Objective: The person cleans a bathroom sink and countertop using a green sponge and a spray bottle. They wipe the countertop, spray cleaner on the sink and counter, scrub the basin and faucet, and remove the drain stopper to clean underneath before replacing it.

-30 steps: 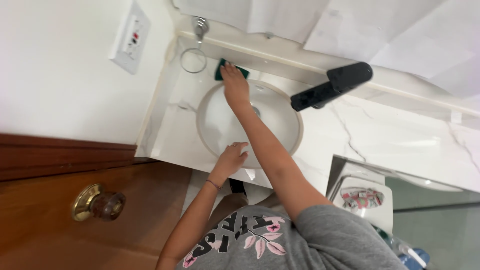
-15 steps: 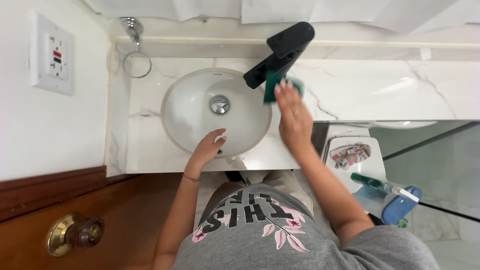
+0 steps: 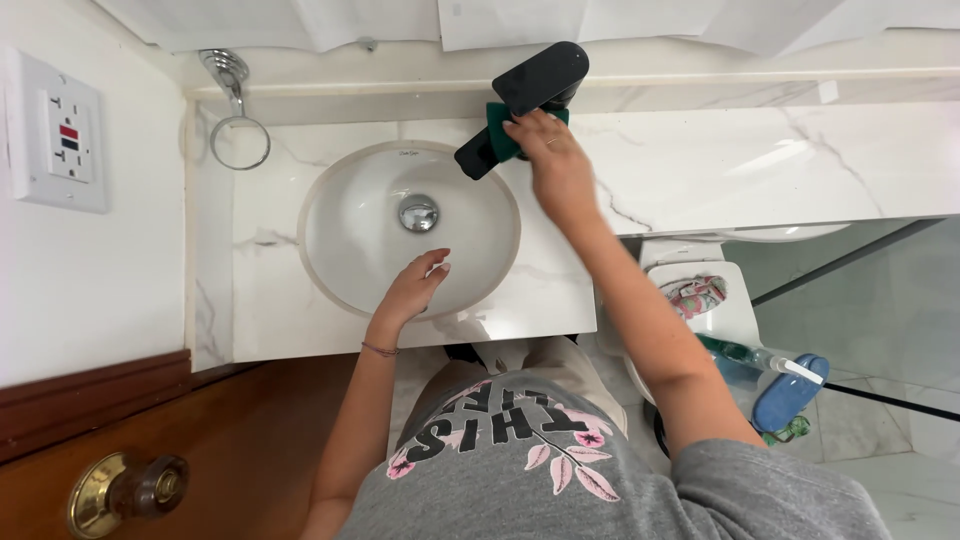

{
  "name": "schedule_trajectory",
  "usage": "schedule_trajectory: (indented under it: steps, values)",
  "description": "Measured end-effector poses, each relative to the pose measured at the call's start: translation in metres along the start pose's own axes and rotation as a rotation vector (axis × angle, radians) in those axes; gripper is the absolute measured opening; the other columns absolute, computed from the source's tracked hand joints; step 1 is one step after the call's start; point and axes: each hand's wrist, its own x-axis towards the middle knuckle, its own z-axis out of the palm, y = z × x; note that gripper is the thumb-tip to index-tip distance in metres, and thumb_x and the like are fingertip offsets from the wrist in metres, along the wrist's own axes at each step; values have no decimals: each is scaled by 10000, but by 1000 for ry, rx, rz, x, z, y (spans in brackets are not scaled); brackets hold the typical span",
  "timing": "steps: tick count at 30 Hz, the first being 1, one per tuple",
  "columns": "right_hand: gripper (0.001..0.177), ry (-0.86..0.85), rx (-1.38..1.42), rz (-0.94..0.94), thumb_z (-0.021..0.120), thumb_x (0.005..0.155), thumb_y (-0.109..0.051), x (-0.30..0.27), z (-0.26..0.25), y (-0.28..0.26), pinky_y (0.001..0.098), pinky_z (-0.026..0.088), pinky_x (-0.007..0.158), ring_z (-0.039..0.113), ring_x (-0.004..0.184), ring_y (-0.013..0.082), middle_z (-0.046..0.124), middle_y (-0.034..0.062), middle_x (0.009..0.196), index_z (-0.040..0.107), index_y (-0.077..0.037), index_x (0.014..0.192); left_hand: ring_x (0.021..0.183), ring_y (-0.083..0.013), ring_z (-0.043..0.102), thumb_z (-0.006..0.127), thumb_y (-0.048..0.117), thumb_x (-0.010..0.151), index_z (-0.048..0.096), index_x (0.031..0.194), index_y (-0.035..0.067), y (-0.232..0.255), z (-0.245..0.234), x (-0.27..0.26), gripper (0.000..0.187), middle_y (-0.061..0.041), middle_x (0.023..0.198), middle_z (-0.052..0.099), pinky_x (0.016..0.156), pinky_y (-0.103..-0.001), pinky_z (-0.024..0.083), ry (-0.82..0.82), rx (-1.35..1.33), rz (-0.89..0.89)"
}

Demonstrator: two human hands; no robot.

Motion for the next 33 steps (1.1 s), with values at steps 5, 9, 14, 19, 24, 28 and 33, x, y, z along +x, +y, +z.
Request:
schedule_trajectory:
  steps: [5,9,14,19,24,28,33]
  values:
    - [438,-8,312,-41,291,1121,-141,-15,8,-60,492,420,1155,598,1293,412,671,203,1325,666,-12,1308,1415,-449,438,501,434,1056,527,1473,73,-5,6,11,552,-262,1449,542,1170,-582,332,16,22,22]
    - [388,178,403,175,344,1114,-12,-18,-53,-52,492,440,1131,617,1275,404,709,205,1263,700,37,1259,1430,-436,426,529,440,1036,524,1481,106,-1,1,8,557,-244,1470,533,1191,-567,312,14,-16,4]
    - [386,90,34,235,554,944,184,54,-72,-31,415,470,1149,574,1351,291,661,117,1374,667,0,1263,1240,-208,616,535,337,962,602,1383,111,1,2,10,482,-68,1397,635,1024,-309,473,122,-47,-4]
    - [253,-26,-9,48,669,956,-11,72,-67,-50,386,457,1157,671,1242,246,723,72,1300,710,-24,1206,1205,-206,617,527,361,981,591,1389,92,-10,4,14,493,-65,1369,647,1014,-301,474,112,-45,54]
    - [232,32,-35,176,603,1032,20,53,-70,-11,381,551,1065,682,1234,299,687,111,1343,705,-19,1238,1203,-189,633,527,326,969,592,1393,93,0,3,9,488,-65,1351,660,1002,-295,483,124,-56,-23]
    - [330,35,79,133,465,1093,-13,-32,-52,-25,412,497,1095,615,1290,294,680,143,1355,653,-71,1359,1385,-448,479,503,420,1039,522,1490,92,-7,3,22,558,-266,1456,548,1152,-569,361,23,43,25]
    - [421,-325,30,94,361,1068,-67,-170,-22,-32,419,396,1183,557,1379,284,619,97,1462,632,-122,1386,1423,-380,458,520,373,1032,532,1494,177,-2,9,31,502,-191,1497,540,1180,-518,355,-36,24,-73]
